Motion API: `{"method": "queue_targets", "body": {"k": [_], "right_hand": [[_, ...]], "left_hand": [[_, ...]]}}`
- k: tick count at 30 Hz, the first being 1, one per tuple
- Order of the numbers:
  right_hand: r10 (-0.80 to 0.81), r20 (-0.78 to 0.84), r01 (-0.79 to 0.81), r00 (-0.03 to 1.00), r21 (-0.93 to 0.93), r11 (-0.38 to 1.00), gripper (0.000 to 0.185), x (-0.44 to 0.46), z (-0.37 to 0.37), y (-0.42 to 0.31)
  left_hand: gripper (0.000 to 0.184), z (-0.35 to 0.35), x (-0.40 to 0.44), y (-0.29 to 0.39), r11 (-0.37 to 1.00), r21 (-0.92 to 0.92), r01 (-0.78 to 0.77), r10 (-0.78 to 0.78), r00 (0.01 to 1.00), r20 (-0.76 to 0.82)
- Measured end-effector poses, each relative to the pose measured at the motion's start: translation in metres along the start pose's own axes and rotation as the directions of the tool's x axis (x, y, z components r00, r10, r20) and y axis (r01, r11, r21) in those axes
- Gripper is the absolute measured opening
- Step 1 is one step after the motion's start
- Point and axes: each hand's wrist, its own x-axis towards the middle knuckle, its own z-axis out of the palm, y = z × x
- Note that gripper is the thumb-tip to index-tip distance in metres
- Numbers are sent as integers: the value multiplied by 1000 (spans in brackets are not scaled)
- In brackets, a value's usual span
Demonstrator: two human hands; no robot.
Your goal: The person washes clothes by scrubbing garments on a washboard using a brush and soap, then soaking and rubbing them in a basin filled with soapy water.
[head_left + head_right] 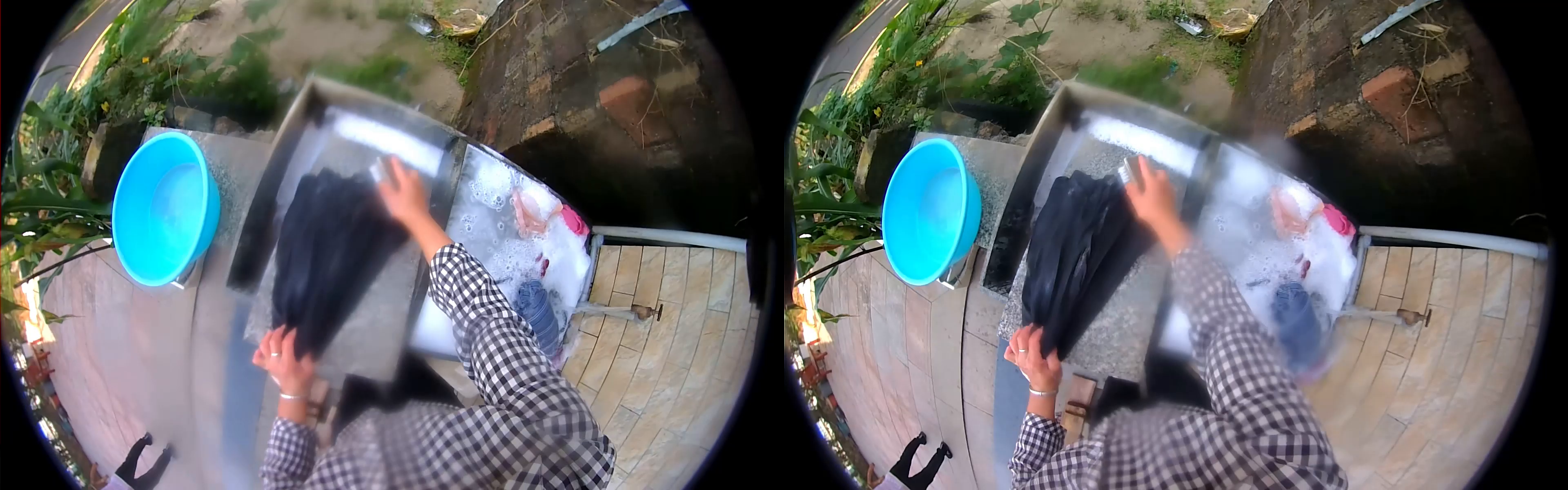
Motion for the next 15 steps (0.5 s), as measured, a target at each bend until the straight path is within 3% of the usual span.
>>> {"method": "queue_targets", "body": {"k": [3, 4, 5, 6, 7, 8, 9, 11, 13, 14, 15], "right_hand": [[33, -368, 79, 929, 286, 955, 70, -26, -47, 45], [198, -335, -52, 921, 399, 916, 72, -33, -51, 76], [352, -285, -174, 892, 501, 848, 74, -40, -48, 113], [305, -300, -199, 904, 337, 920, 74, -52, -46, 139], [246, -296, -204, 923, 166, 965, 74, -66, -47, 158], [182, -197, -166, 963, 92, 982, 74, -77, -54, 172], [120, -91, -119, 989, 23, 993, 74, -85, -60, 187], [78, -98, -91, 992, -132, 987, 70, -92, -66, 218], [243, -106, -252, 964, -77, 965, 63, -93, -85, 242], [279, -237, -309, 931, -98, 946, 61, -91, -87, 264], [304, -362, -365, 881, -111, 924, 60, -88, -78, 292]], "left_hand": [[41, 8, -1, -21, 994, -98, 53, -43, 994, 103], [30, 6, 12, -11, 983, -162, 92, -79, 993, 83], [27, 12, 23, -1, 926, -291, 239, -206, 968, 141], [24, 19, 39, 12, 832, -402, 383, -326, 923, 204], [22, 18, 68, 42, 562, -557, 612, -438, 791, 428], [23, 9, 99, 80, 423, -620, 661, -393, 750, 532], [30, 23, 115, 96, 294, -678, 674, -327, 737, 591], [40, 34, 146, 136, 162, -795, 584, -247, 804, 540], [28, -16, 182, 180, -199, -813, 547, -250, 774, 582], [31, -20, 185, 176, -292, -803, 520, -316, 740, 594], [31, -34, 187, 169, -377, -789, 485, -231, 776, 587]]}}
